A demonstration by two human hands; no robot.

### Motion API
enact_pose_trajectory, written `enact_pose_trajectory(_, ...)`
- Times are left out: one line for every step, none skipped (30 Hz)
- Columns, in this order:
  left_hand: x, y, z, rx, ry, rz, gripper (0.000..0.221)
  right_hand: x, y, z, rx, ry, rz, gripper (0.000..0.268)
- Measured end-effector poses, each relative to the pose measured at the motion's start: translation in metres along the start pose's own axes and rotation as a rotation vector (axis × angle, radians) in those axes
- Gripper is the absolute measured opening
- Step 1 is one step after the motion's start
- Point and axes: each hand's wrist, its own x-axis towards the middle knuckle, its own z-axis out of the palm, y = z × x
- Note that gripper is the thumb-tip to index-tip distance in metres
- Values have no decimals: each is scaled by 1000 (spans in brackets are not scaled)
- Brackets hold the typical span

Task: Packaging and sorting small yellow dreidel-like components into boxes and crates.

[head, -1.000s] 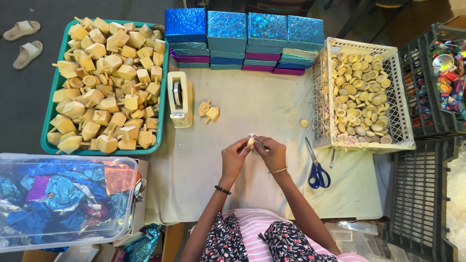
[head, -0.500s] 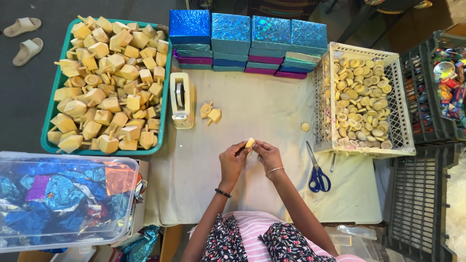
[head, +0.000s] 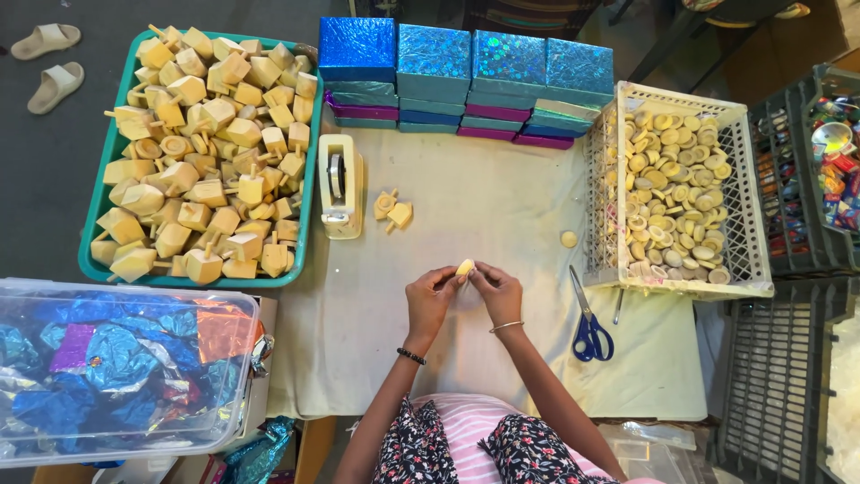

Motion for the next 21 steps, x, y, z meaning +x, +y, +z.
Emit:
enact_pose_trajectory(4,-10,2,-25,16,-9,26,0,20,8,319,-65,233,27)
enact_pose_trajectory(8,-21,4,-51,31,-18,24,0,39,16,636,-128,468,26)
enact_pose_trajectory(22,-45,5,-52,35,-18,24,-2,46,18,634,-131,465,26)
enact_pose_trajectory(37,-70,6,-153,161,-77,23,-3,52,19,860,-131,610,28)
enact_pose_trajectory(51,-95,7,-254,286,-136,21,-5,59,21,1085,-128,755,29)
enact_pose_trajectory(68,-99,0,-256,289,-136,21,-6,62,18,1083,-130,754,29)
enact_pose_trajectory(85,-104,-6,-427,379,-257,18,-8,66,15,1104,-133,802,33)
enact_pose_trajectory(101,-109,-12,-598,468,-378,15,-9,69,12,1125,-137,850,36)
enact_pose_trajectory(113,-118,-15,-601,469,-379,15,-9,76,7,1122,-137,850,36)
enact_pose_trajectory(124,-126,-17,-626,477,-401,15,-8,83,3,1023,-116,901,31)
enact_pose_trajectory(135,-136,-20,-650,484,-423,15,-8,90,-1,923,-95,950,27)
enact_pose_trajectory(139,-133,-20,-651,484,-424,15,-3,106,-3,921,-94,951,27)
enact_pose_trajectory(143,-130,-21,-646,495,-440,15,1,121,-6,617,-28,725,23)
enact_pose_trajectory(147,-128,-21,-641,505,-456,16,6,137,-9,316,34,494,20)
enact_pose_trajectory(151,-148,-21,-639,498,-463,16,14,133,-16,313,40,501,20)
enact_pose_trajectory(155,-167,-20,-727,530,-432,14,22,130,-24,78,75,510,21)
enact_pose_trajectory(163,-186,-11,-816,542,-405,15,30,128,-36,-159,125,523,23)
enact_pose_trajectory(159,-187,-15,-815,517,-416,15,37,138,-40,-163,147,538,23)
enact_pose_trajectory(159,-186,-16,-803,532,-399,13,45,149,-47,-289,150,454,29)
enact_pose_trajectory(159,-186,-16,-791,548,-383,12,53,161,-55,-417,149,372,35)
enact_pose_trajectory(161,-190,-16,-789,524,-395,12,62,161,-60,-423,167,391,35)
